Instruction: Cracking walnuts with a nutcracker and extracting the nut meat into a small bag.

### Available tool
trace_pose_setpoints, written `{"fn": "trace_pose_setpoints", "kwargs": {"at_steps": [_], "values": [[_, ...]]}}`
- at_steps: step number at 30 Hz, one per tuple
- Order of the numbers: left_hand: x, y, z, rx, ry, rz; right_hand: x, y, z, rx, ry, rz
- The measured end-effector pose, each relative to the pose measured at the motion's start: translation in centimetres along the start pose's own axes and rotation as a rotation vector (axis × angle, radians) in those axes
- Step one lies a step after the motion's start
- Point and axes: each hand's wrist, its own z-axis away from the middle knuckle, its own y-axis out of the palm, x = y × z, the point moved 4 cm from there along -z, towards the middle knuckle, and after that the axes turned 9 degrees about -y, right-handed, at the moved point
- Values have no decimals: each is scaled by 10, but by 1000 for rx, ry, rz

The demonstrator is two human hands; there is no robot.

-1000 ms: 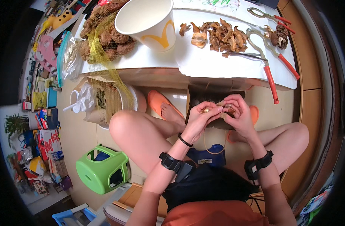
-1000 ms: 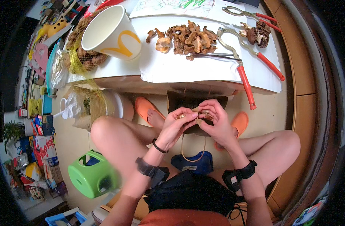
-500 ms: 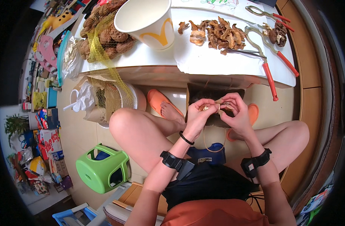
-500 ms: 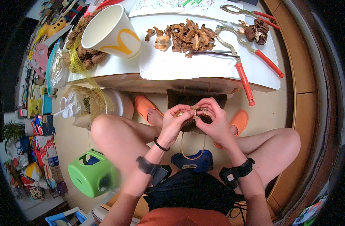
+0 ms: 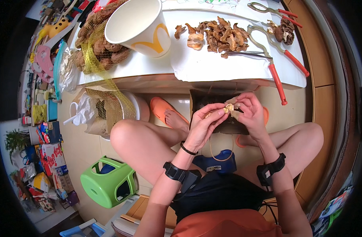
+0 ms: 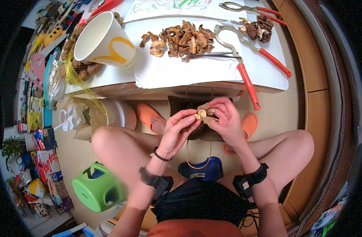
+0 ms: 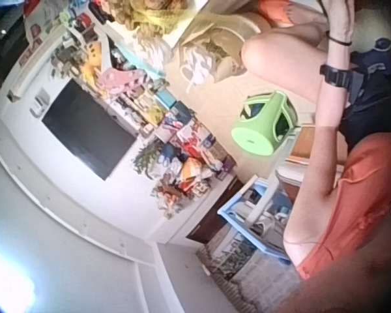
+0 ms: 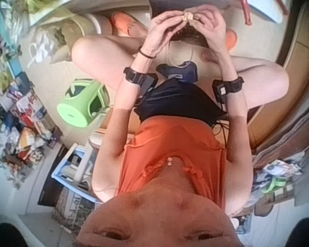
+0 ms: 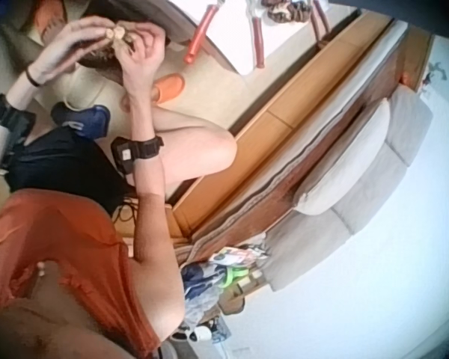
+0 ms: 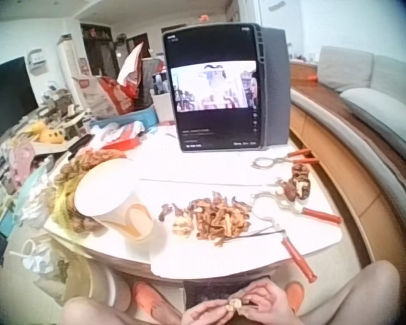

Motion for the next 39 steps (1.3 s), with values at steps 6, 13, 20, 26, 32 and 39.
{"fn": "trace_pose_setpoints", "kwargs": {"at_steps": [6, 13, 20, 26, 32, 39], "values": [[3, -4, -2, -20, -42, -13, -4, 0, 2, 14, -22, 92], [2, -3, -2, -79, -63, -73, 8, 12, 5, 46, -98, 345], [6, -11, -4, -171, -26, -277, 12, 18, 8, 132, -208, 591], [6, -10, -4, -163, 54, -349, 11, 19, 9, 119, -287, 662], [6, -10, -4, -207, 144, -415, 10, 20, 12, 105, -321, 718], [2, -7, -1, -191, 227, -511, 16, 20, 10, 94, -368, 743]]}}
